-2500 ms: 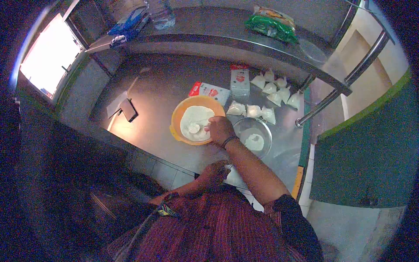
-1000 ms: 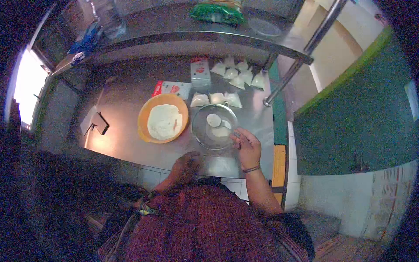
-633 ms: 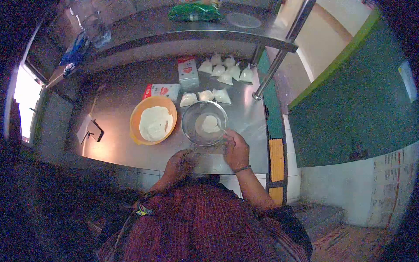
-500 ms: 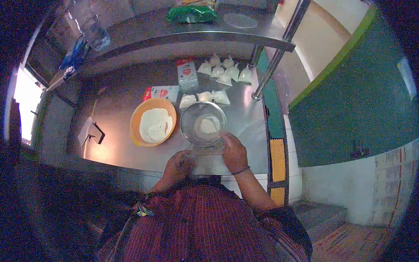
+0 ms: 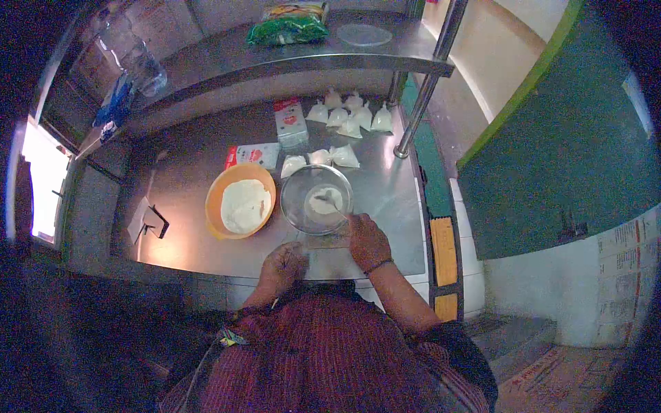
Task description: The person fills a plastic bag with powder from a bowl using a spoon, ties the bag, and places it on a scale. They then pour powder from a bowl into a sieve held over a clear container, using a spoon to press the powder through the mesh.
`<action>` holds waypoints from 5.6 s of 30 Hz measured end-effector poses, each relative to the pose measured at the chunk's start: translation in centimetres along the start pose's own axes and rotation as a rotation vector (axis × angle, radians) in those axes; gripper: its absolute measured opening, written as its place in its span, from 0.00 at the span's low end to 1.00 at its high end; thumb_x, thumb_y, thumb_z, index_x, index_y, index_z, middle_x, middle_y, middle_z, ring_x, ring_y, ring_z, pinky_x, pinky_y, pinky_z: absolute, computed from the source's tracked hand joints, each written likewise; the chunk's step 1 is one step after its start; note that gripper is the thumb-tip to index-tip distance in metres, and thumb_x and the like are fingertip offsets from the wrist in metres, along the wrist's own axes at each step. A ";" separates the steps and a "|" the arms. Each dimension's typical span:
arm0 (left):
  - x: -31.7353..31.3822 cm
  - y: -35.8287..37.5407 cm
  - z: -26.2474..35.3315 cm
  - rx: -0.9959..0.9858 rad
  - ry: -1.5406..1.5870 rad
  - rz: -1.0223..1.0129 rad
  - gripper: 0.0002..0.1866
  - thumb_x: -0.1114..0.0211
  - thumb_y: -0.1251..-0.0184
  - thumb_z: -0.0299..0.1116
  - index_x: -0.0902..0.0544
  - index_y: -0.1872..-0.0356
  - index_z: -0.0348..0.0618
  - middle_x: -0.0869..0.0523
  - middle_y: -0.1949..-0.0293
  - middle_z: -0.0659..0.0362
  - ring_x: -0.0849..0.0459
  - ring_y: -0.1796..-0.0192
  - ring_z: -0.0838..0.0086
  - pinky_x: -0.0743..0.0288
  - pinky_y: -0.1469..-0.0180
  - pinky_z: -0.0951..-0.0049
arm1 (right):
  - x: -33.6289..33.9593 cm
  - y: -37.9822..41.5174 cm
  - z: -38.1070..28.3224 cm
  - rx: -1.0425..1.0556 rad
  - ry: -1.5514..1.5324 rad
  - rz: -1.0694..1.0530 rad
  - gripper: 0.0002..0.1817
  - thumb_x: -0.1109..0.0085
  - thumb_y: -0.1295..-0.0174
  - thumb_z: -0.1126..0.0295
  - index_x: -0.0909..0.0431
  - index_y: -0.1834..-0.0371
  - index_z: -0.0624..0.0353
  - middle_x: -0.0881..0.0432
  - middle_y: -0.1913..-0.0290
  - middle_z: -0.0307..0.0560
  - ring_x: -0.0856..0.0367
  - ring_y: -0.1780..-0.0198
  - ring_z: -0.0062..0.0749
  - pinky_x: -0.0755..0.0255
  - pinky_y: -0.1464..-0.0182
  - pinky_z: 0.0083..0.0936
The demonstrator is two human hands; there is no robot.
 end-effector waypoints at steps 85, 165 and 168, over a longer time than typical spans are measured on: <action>0.1 0.8 2.5 -0.081 -0.028 0.075 0.16 0.34 0.28 0.31 0.19 0.44 0.36 0.13 0.67 0.54 0.16 0.67 0.73 0.21 0.62 0.69 | 2.3 -1.0 -0.1 -0.062 -0.137 0.059 0.20 0.53 0.33 0.73 0.27 0.37 0.58 0.19 0.49 0.62 0.20 0.44 0.58 0.25 0.41 0.47; -0.1 0.5 1.9 -0.014 -0.025 0.031 0.16 0.36 0.27 0.30 0.20 0.43 0.34 0.14 0.70 0.52 0.16 0.68 0.70 0.20 0.62 0.67 | -0.1 2.1 -1.6 0.042 -0.113 -0.032 0.23 0.50 0.35 0.75 0.28 0.35 0.55 0.21 0.52 0.59 0.18 0.52 0.58 0.21 0.52 0.49; -1.0 0.1 -0.5 0.005 0.033 -0.003 0.16 0.41 0.22 0.34 0.22 0.42 0.35 0.15 0.69 0.60 0.21 0.72 0.78 0.24 0.69 0.74 | 0.2 1.9 -1.2 -0.003 -0.071 -0.036 0.23 0.50 0.34 0.74 0.29 0.35 0.55 0.22 0.52 0.58 0.18 0.52 0.59 0.21 0.52 0.50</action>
Point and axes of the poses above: each hand's wrist, its own y-axis away from the middle knuckle, its own x-axis out of the back of the hand, z = x × y, the point moved 8 cm from there along -y, towards the middle knuckle
